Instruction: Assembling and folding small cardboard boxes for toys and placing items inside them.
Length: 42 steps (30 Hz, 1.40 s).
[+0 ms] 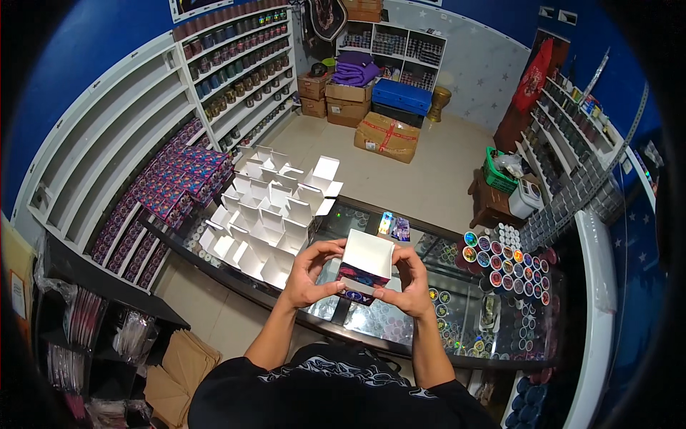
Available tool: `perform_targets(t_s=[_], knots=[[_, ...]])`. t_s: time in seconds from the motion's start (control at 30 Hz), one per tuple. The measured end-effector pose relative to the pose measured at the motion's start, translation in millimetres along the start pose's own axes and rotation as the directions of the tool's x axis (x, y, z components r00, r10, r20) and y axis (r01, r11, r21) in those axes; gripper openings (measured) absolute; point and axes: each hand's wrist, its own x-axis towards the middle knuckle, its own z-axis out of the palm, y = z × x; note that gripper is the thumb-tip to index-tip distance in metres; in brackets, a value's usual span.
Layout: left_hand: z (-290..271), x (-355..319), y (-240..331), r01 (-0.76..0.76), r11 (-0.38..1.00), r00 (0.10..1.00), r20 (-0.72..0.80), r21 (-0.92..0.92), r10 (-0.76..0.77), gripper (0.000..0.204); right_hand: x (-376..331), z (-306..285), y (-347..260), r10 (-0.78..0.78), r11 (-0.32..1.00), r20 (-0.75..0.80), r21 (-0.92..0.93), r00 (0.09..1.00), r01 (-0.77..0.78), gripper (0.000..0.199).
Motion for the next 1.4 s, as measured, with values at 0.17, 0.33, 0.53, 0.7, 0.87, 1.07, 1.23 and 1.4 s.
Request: perform_targets(t_s=[0.17,0.33,0.53,0.7,0.87,1.07,1.23,1.4], knots=[[17.3,0.5,-11.0,0.005,0.999,0.998,0.060,0.036,-0.007,0.054,-8.8,-25.0,1.3,0.024,0.999,0.055,-0.035,0.998,-0.022,0.055],[27.8,5.2,-26.8,0.054,0.990,0.991,0.116,0.133,-0.070,0.052,-22.9,-51.1,3.5,0.105,0.989,0.055,-0.110,0.993,-0.099,0.057],[38.0,10.3,-56.3,0.101,0.963,0.981,0.136,0.251,-0.138,0.050,-36.5,-67.2,12.7,0.144,0.919,0.073,-0.379,0.987,-0.106,0.052],[38.0,12.1,-101.5,0.162,0.917,0.974,0.090,0.364,-0.208,0.045,-48.9,-79.4,53.5,0.142,0.873,-0.010,-0.471,0.990,-0.130,0.048],[23.7,4.5,-147.1,0.185,0.884,0.959,0.116,0.430,-0.258,0.046,-63.8,-85.3,101.2,0.232,0.848,-0.131,-0.458,0.964,-0.266,0.047],[15.8,-1.6,-174.3,0.162,0.854,0.950,0.156,0.494,-0.271,0.045,-81.3,-88.1,138.5,0.238,0.856,-0.176,-0.428,0.955,-0.292,0.048],[15.4,-7.2,-174.1,0.294,0.853,0.917,0.123,0.432,-0.379,0.045,-93.8,-86.1,157.7,0.266,0.821,-0.187,-0.470,0.946,-0.324,0.050],[14.4,-7.4,-173.2,0.300,0.832,0.911,0.119,0.466,-0.395,0.047,-87.9,-85.3,154.3,0.299,0.776,-0.195,-0.519,0.934,-0.357,0.050]])
